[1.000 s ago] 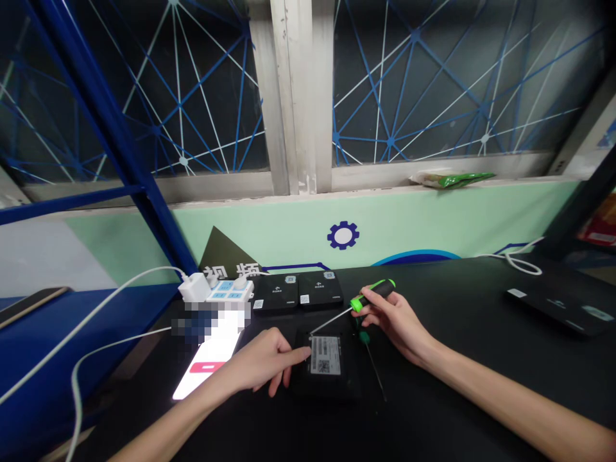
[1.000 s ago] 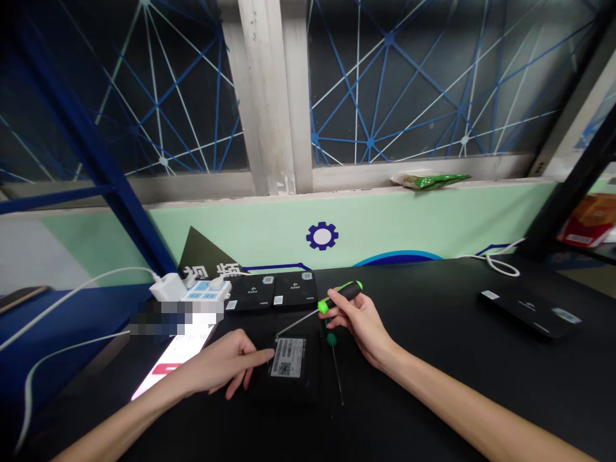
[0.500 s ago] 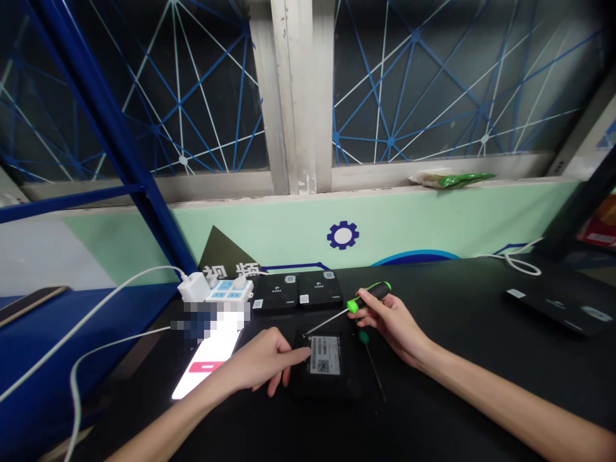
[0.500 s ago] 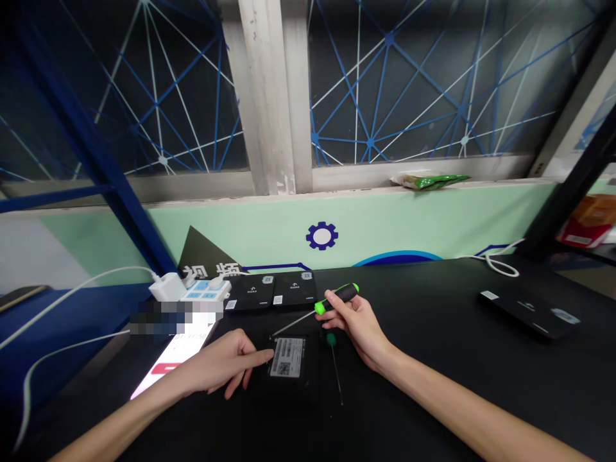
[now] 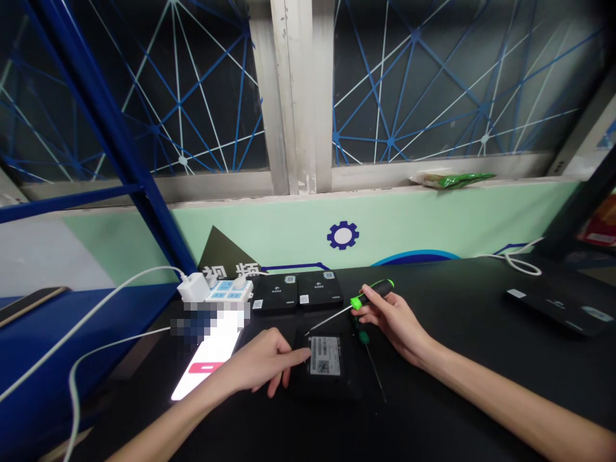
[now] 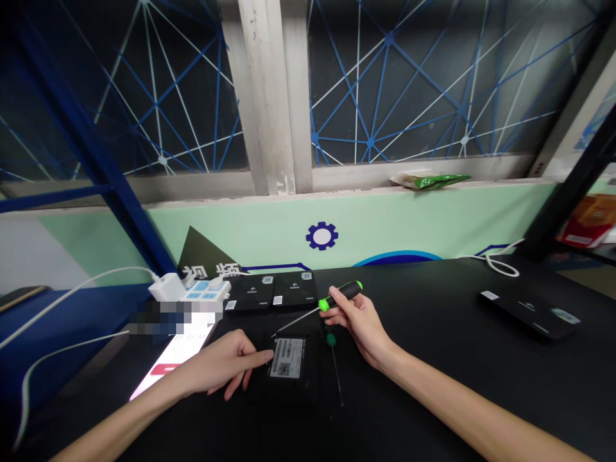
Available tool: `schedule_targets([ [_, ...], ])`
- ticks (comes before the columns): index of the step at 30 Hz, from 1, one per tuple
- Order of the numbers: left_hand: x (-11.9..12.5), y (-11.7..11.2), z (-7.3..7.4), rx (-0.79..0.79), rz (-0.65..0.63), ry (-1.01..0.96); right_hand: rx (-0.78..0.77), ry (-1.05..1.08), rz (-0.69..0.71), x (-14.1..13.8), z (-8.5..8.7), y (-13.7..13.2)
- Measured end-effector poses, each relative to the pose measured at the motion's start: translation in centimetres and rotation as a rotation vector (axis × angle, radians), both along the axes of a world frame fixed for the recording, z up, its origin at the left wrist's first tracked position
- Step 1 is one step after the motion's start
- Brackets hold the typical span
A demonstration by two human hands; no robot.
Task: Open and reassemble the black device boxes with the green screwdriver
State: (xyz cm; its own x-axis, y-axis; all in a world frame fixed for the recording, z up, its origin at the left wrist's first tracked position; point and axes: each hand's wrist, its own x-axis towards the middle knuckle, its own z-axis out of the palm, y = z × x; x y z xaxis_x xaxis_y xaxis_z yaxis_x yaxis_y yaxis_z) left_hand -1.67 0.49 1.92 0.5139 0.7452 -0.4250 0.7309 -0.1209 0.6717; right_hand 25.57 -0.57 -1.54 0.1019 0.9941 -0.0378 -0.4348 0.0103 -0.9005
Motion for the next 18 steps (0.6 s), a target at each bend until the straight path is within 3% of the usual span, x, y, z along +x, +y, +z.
schedule_targets([
  [18, -0.17, 0.22, -0.55, -0.026, 0.024, -0.047, 0.192, -0.119, -0.015, -0.07, 0.08, -0.42],
])
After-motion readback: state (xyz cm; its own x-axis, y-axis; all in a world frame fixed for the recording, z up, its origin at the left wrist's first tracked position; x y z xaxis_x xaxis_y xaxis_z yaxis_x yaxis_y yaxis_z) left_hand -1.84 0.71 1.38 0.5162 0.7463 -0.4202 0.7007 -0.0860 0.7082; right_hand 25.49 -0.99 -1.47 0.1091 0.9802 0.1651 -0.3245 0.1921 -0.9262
